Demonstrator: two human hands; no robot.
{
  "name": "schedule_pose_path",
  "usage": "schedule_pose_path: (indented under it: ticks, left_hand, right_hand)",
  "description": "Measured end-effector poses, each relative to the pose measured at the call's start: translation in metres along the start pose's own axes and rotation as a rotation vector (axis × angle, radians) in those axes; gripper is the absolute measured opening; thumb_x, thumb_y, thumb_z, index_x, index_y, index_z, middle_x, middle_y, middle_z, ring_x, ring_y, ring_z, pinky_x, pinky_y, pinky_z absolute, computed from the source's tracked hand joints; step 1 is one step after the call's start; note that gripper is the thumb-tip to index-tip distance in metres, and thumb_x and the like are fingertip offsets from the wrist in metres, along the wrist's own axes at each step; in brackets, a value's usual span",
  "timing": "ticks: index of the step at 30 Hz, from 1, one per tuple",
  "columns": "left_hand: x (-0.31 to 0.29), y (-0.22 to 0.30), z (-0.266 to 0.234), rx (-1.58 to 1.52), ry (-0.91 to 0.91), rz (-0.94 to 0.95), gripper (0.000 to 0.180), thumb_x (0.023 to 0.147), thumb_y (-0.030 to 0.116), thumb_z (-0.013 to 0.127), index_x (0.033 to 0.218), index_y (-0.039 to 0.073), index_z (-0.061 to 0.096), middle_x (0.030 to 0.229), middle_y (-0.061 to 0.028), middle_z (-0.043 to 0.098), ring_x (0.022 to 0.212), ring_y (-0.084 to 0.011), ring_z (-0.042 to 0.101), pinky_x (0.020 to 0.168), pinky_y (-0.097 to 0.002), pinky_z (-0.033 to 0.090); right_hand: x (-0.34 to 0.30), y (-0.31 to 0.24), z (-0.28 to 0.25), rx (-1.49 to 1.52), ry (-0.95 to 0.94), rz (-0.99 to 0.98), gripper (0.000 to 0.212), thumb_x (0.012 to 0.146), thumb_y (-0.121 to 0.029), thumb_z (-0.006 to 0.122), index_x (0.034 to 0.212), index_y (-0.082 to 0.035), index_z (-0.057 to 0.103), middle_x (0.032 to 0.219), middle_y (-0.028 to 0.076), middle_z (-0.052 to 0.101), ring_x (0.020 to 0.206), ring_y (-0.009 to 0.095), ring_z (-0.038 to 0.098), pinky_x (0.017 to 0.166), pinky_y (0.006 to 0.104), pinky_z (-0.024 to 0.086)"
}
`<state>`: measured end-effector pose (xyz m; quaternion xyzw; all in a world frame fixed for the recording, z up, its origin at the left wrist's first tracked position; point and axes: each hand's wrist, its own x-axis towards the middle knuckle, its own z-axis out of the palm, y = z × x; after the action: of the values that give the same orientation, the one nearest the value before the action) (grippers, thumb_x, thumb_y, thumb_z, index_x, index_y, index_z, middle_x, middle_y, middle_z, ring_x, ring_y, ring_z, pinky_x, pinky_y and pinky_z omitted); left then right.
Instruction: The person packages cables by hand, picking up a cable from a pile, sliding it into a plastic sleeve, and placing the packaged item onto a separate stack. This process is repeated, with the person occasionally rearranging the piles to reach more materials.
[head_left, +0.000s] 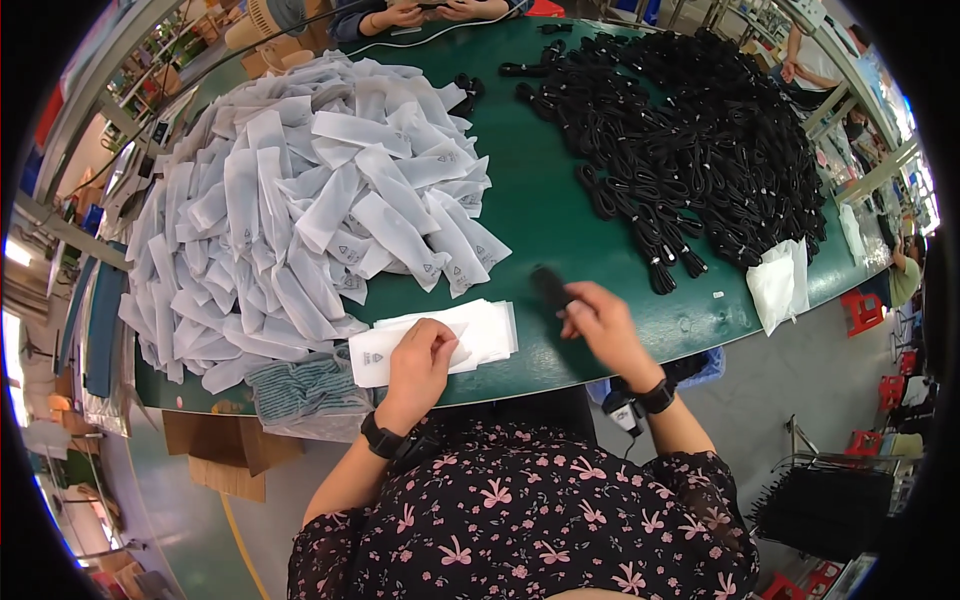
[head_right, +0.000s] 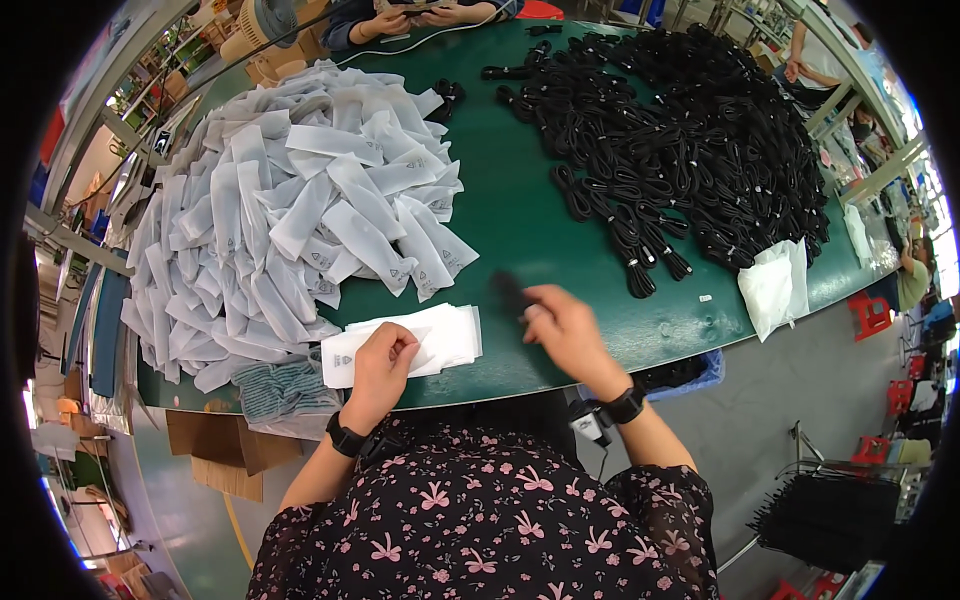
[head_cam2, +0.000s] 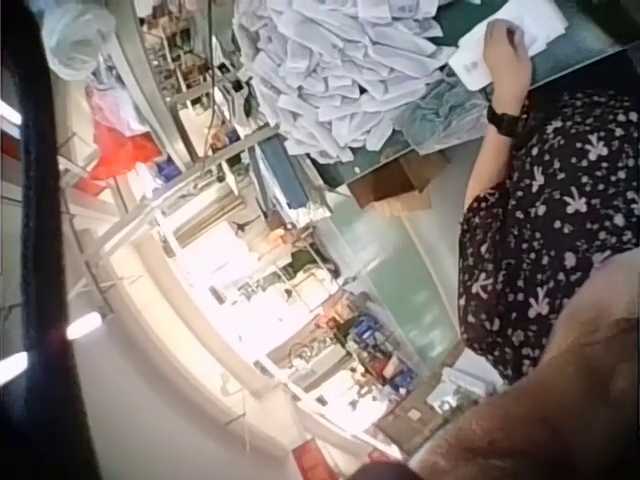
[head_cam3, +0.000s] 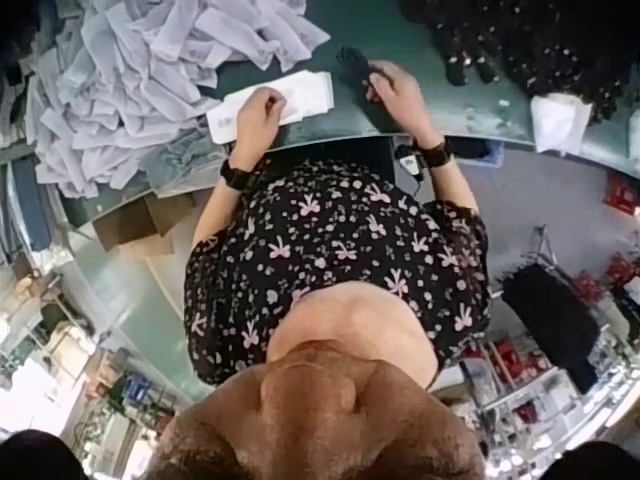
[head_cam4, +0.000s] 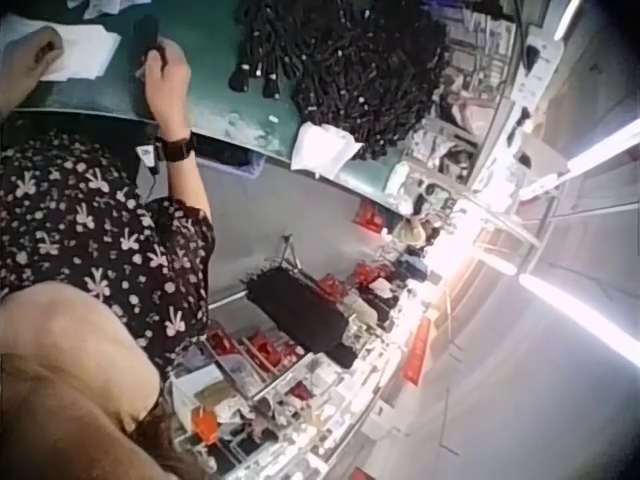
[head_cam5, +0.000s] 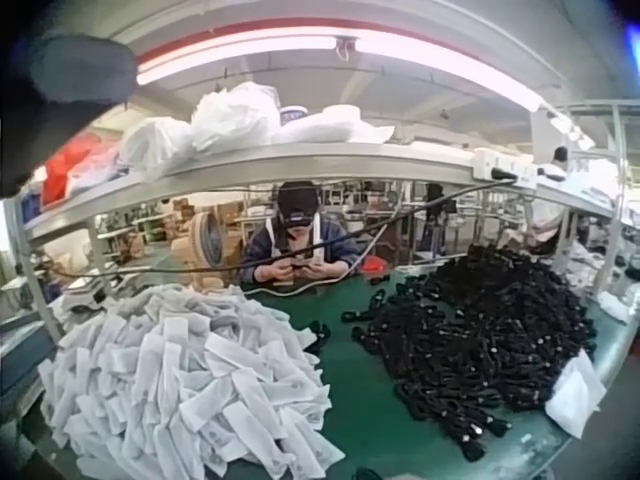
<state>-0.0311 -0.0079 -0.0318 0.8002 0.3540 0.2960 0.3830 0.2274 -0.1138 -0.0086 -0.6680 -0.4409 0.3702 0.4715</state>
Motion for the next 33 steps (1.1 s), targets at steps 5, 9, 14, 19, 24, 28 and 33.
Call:
schedule_pose_path:
  ticks: [5,9,14,19,24,28,33]
  left_hand:
    - [0.001,-0.002,-0.003,-0.139,-0.018,-0.115,0.009,0.086,-0.005,0.063,0.090,-0.002,0.056,0.083,-0.0060,0.058,0.069,-0.0132,0.051,0.064,-0.0260,0.045]
    - [0.003,0.002,-0.003,-0.159,0.002,-0.009,0.010,0.085,-0.006,0.062,0.090,-0.001,0.056,0.089,-0.0081,0.058,0.073,-0.0149,0.053,0.066,-0.0260,0.046]
    - [0.003,0.011,-0.005,-0.130,-0.030,0.156,0.011,0.081,-0.005,0.062,0.088,0.001,0.055,0.096,-0.0105,0.057,0.083,-0.0268,0.055,0.071,-0.0327,0.046]
    - [0.009,0.025,-0.008,0.104,-0.116,0.462,0.013,0.081,-0.005,0.064,0.088,0.003,0.055,0.100,-0.0085,0.059,0.091,-0.0231,0.054,0.077,-0.0317,0.046]
    - [0.020,0.030,-0.014,-0.028,-0.039,0.302,0.013,0.079,-0.004,0.064,0.086,0.003,0.055,0.102,-0.0095,0.058,0.094,-0.0268,0.053,0.080,-0.0335,0.045]
    - [0.027,0.039,-0.020,-0.192,-0.065,0.183,0.011,0.081,-0.001,0.064,0.087,0.003,0.055,0.104,-0.0075,0.058,0.092,-0.0208,0.052,0.078,-0.0294,0.043]
    - [0.036,0.045,-0.027,-0.349,-0.134,0.083,0.007,0.087,0.002,0.062,0.087,0.004,0.055,0.105,-0.0039,0.057,0.090,-0.0119,0.050,0.076,-0.0249,0.041]
  right_hand:
    - [-0.002,-0.019,0.039,-0.307,-0.140,-0.551,0.028,0.090,-0.006,0.055,0.117,0.000,0.062,0.088,0.014,0.062,0.076,0.028,0.062,0.065,0.0337,0.049]
    - [0.000,-0.020,0.043,-0.392,-0.258,-0.512,0.025,0.089,-0.008,0.057,0.111,0.000,0.064,0.085,0.016,0.062,0.073,0.034,0.061,0.066,0.0370,0.051]
    - [0.007,-0.027,0.041,-0.297,-0.445,-0.265,0.022,0.089,-0.010,0.060,0.108,0.000,0.066,0.086,0.014,0.063,0.075,0.030,0.063,0.069,0.0365,0.050]
    - [0.007,-0.012,0.048,-0.040,-0.450,-0.009,0.019,0.089,-0.011,0.064,0.105,-0.001,0.066,0.085,0.011,0.063,0.074,0.023,0.063,0.067,0.0350,0.050]
    - [0.011,-0.029,0.048,-0.175,-0.210,-0.698,0.023,0.086,-0.009,0.070,0.106,-0.002,0.062,0.085,0.007,0.058,0.072,0.020,0.057,0.062,0.0288,0.046]
    - [0.009,-0.036,0.052,-0.226,-0.097,-0.553,0.029,0.082,-0.008,0.074,0.108,-0.004,0.063,0.091,0.006,0.056,0.079,0.020,0.057,0.067,0.0299,0.047]
    - [0.011,-0.049,0.054,-0.266,-0.078,-0.736,0.034,0.079,-0.006,0.075,0.111,-0.006,0.063,0.101,0.009,0.056,0.084,0.023,0.058,0.071,0.0306,0.049]
